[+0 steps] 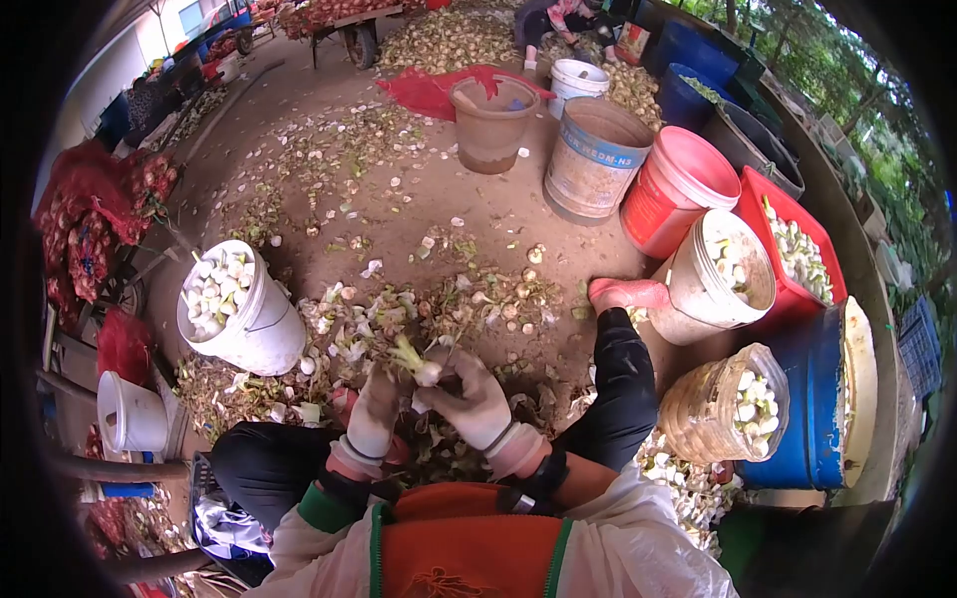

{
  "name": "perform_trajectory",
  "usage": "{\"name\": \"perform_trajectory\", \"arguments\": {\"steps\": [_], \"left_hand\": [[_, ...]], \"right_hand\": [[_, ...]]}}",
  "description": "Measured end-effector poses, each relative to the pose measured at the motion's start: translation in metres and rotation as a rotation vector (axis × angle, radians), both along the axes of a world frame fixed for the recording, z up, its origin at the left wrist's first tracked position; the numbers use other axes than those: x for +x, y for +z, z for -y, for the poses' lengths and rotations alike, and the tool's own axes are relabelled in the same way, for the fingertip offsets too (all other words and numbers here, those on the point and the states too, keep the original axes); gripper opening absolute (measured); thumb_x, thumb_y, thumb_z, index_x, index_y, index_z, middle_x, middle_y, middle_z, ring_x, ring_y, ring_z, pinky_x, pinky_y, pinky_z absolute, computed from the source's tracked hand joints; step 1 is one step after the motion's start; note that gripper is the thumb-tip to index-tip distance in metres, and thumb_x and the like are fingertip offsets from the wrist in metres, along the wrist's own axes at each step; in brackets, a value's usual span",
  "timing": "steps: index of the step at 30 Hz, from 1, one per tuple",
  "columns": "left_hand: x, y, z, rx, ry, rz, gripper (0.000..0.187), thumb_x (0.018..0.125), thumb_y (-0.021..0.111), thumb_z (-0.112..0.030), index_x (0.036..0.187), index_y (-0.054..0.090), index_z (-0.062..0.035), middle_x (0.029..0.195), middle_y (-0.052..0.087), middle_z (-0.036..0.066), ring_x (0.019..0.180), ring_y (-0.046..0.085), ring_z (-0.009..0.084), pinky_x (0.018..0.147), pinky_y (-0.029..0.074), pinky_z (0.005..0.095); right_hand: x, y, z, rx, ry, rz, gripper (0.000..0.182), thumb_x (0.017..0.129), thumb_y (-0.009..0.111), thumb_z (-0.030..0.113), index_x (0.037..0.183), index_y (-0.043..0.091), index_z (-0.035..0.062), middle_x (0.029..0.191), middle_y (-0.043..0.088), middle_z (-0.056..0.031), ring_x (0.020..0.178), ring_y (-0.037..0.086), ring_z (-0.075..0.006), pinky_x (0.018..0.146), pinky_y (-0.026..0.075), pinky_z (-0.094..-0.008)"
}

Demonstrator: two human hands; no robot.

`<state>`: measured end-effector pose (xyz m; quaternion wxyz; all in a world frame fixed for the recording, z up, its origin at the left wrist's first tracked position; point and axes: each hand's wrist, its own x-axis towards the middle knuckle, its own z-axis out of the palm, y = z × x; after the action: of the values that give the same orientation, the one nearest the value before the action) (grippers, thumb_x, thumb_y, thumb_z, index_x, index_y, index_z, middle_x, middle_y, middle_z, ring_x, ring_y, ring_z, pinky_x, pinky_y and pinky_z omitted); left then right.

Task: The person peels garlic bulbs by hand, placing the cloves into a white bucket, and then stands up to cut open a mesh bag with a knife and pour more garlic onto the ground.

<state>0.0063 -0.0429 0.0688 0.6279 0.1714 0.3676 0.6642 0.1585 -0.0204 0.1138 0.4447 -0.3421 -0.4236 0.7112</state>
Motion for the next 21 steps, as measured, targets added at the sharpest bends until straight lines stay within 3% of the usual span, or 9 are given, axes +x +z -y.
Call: {"name": "perform_trajectory", "arguments": {"steps": [1,3,8,10,14,15,16,18,21], "left_hand": [[0.001,0.029,0.001,0.244,-0.215,-0.416,0.021,0.094,0.050,-0.015,0.111,0.053,-0.0021,0.104,0.060,0.007,0.089,0.058,0.0147,0.079,0.046,0.0258],[0.004,0.035,0.002,0.113,-0.304,-0.390,0.018,0.092,0.056,-0.014,0.106,0.057,-0.0013,0.099,0.063,0.006,0.084,0.057,0.0108,0.074,0.046,0.0243],[0.002,0.051,-0.004,-0.016,-0.441,-0.432,0.014,0.091,0.056,-0.014,0.098,0.061,-0.0024,0.083,0.064,0.001,0.066,0.053,0.0063,0.058,0.042,0.0217],[0.005,0.062,-0.003,-0.142,-0.454,-0.329,0.012,0.090,0.056,-0.013,0.093,0.063,-0.0042,0.074,0.061,-0.001,0.056,0.048,0.0046,0.048,0.035,0.0201],[0.010,0.047,0.000,-0.042,-0.315,-0.309,0.010,0.088,0.054,-0.009,0.083,0.063,-0.0063,0.068,0.058,-0.003,0.052,0.044,0.0017,0.045,0.031,0.0186],[0.006,0.039,-0.001,-0.042,-0.309,-0.413,0.009,0.085,0.056,-0.008,0.086,0.064,-0.0046,0.066,0.060,0.003,0.052,0.052,0.0120,0.047,0.039,0.0251],[0.002,0.037,-0.002,-0.041,-0.299,-0.411,0.009,0.085,0.056,-0.008,0.086,0.064,-0.0046,0.066,0.060,0.003,0.052,0.052,0.0120,0.047,0.039,0.0251],[-0.007,0.042,-0.007,0.431,-0.151,-1.329,0.014,0.079,0.056,-0.004,0.090,0.064,-0.0009,0.068,0.061,0.011,0.058,0.059,0.0237,0.055,0.045,0.0306],[-0.020,0.046,-0.002,0.394,-0.090,-1.491,0.021,0.071,0.055,0.002,0.089,0.065,-0.0009,0.077,0.063,0.016,0.074,0.063,0.0302,0.068,0.048,0.0349]], "right_hand": [[0.001,0.001,0.000,0.399,-0.087,0.337,0.033,0.079,0.064,0.005,0.111,0.056,0.0011,0.093,0.060,-0.0090,0.087,0.058,-0.0238,0.078,0.046,-0.0326],[0.002,-0.008,0.000,0.861,-0.191,0.757,0.042,0.073,0.065,0.005,0.113,0.055,0.0027,0.095,0.058,-0.0164,0.090,0.054,-0.0351,0.080,0.045,-0.0400],[0.016,-0.004,-0.004,0.747,-0.133,0.596,0.041,0.077,0.066,0.006,0.116,0.054,0.0019,0.091,0.061,-0.0130,0.087,0.060,-0.0295,0.079,0.047,-0.0373],[0.019,-0.018,-0.009,0.190,0.111,0.237,0.040,0.082,0.063,0.008,0.120,0.052,0.0005,0.090,0.062,-0.0071,0.092,0.062,-0.0229,0.081,0.048,-0.0330],[0.014,-0.051,-0.007,-0.254,0.240,-0.527,0.035,0.089,0.057,0.009,0.121,0.052,-0.0026,0.115,0.058,-0.0093,0.101,0.059,-0.0174,0.085,0.050,-0.0321],[0.012,-0.046,-0.008,-0.492,0.231,-0.672,0.033,0.091,0.054,0.007,0.123,0.050,-0.0021,0.124,0.052,-0.0113,0.108,0.055,-0.0175,0.089,0.049,-0.0350],[0.009,-0.047,-0.007,-0.493,0.240,-0.668,0.033,0.091,0.054,0.007,0.123,0.050,-0.0021,0.124,0.052,-0.0113,0.108,0.055,-0.0175,0.089,0.049,-0.0350],[0.000,-0.045,-0.004,0.697,0.052,0.277,0.034,0.095,0.047,0.009,0.128,0.047,0.0001,0.123,0.054,-0.0113,0.113,0.053,-0.0181,0.094,0.045,-0.0343],[-0.017,-0.025,-0.003,0.302,0.093,0.200,0.034,0.097,0.045,0.009,0.130,0.046,0.0013,0.124,0.054,-0.0116,0.111,0.054,-0.0180,0.097,0.043,-0.0307]]}}
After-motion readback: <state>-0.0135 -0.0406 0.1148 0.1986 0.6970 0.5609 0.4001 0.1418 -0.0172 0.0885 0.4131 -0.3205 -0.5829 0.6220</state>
